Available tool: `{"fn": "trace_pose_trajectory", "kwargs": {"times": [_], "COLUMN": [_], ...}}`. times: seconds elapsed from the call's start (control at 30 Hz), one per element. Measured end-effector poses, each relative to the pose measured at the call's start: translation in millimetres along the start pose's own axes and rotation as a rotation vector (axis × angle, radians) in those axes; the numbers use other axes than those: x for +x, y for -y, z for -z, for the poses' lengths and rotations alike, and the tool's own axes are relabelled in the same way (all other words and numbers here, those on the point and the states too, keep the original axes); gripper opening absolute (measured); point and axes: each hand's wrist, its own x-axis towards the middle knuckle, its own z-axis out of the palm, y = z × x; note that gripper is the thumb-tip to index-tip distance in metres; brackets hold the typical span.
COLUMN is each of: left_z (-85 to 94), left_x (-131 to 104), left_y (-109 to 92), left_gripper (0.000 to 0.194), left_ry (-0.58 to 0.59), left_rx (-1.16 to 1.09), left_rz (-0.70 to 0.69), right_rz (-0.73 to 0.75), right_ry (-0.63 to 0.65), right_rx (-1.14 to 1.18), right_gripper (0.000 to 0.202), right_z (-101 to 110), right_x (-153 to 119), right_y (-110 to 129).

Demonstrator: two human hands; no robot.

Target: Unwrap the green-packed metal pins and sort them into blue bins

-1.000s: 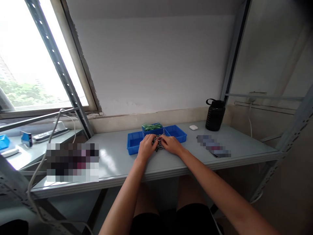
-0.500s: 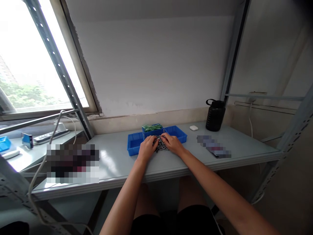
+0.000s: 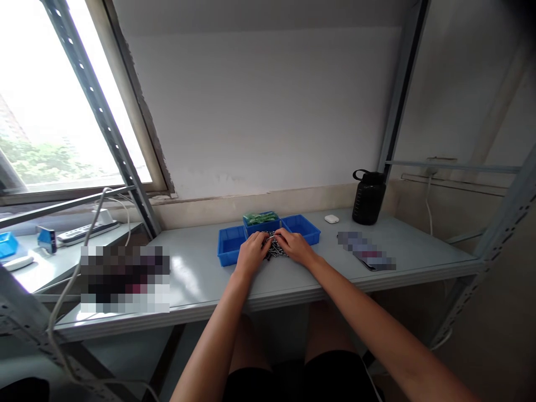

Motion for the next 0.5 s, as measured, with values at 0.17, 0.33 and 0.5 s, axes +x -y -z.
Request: {"fn": "trace_pose_trajectory", "kwargs": {"times": [0.17,0.33,0.5], "left_z": [-1.2,-1.1,0.8], "left_x": [-0.2,-0.3,0.2], "left_y": [0.8,0.2,-1.9], "left_gripper": [0.017,0.017,0.018], "left_ry": [-0.003,-0.008,0.002], "left_rx": [0.001,-0.007,-0.002], "left_rz": [-0.008,-0.013,-0.002], "right_rz": [-0.007,0.004,0.001], "right_ry": [-0.001,0.01,0.005], "right_rx": [0.0,-0.016,-0.02], "right_gripper": [0.023,0.022,0.023], "right_z": [-1.2,-1.6,-1.8], "right_x": [0.7,0.4,-0.1], "right_y": [-0.4,-0.8,-0.8]}}
